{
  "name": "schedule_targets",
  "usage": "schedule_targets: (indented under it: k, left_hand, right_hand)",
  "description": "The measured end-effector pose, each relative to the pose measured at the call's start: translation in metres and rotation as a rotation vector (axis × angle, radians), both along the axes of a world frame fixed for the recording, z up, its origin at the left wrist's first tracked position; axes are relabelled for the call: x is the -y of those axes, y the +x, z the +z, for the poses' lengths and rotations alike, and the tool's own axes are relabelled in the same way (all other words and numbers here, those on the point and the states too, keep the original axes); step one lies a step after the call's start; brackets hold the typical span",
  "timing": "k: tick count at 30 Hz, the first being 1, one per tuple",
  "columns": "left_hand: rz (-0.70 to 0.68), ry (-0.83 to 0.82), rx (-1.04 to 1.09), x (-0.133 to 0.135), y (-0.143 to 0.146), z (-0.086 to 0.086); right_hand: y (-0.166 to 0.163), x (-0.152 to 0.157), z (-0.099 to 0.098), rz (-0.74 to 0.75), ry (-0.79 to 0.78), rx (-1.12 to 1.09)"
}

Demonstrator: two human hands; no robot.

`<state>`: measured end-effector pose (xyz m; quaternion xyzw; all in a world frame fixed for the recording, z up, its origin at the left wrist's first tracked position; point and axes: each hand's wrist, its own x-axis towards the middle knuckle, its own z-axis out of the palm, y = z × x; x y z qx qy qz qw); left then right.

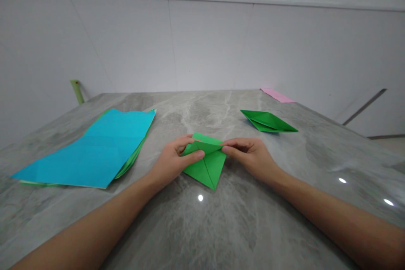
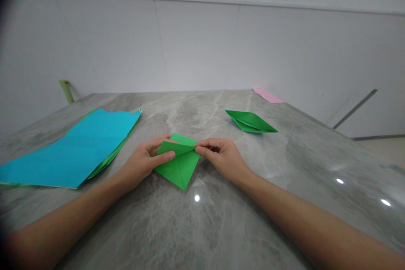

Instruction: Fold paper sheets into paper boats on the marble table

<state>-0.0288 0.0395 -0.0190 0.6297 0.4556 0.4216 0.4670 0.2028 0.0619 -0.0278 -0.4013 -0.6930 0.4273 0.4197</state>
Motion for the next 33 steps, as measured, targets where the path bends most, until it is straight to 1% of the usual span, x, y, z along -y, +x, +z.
schedule_targets:
  k: [2,4,5,8,10,14,18,23,29,33]
  left_hand:
    - [-0.085,-0.079,0.061,0.002,0.000,0.003]
    - [-0.124,-0.125,0.080,0.005,0.001,0.003]
    - [-0.113,-0.131,0.070,0.006,0.002,0.002]
    - [-0.026,-0.114,0.001,0.009,0.005,-0.003]
    - [0.002,-0.085,-0.032,0.010,0.007,-0.005]
    - [-0.026,0.033,-0.075,0.011,0.008,-0.006]
    - [-0.068,0.100,-0.101,0.012,0.008,-0.004]
    - [-0.055,0.160,-0.105,0.014,0.008,-0.006]
    - [-0.001,0.185,-0.075,0.015,0.010,-0.008]
    - [0.086,0.326,-0.036,0.013,0.012,-0.003]
  right_hand:
    - [0.001,0.002,0.001,0.027,0.031,-0.021]
    - [0.001,0.003,0.001,0.060,0.031,-0.037]
    - [0.000,0.004,0.001,0.074,0.021,-0.047]
    - [-0.003,0.005,0.001,0.084,-0.030,-0.097]
    - [-0.006,0.006,0.001,0.070,-0.083,-0.174]
    - [-0.009,0.006,0.002,0.053,-0.221,-0.329]
    - [-0.011,0.006,0.004,0.067,-0.302,-0.343]
    - [-0.012,0.008,0.008,0.055,-0.322,-0.357]
    - [-0.010,0.007,0.008,0.007,-0.282,-0.335]
    - [-0.011,0.007,0.008,0.005,-0.287,-0.307]
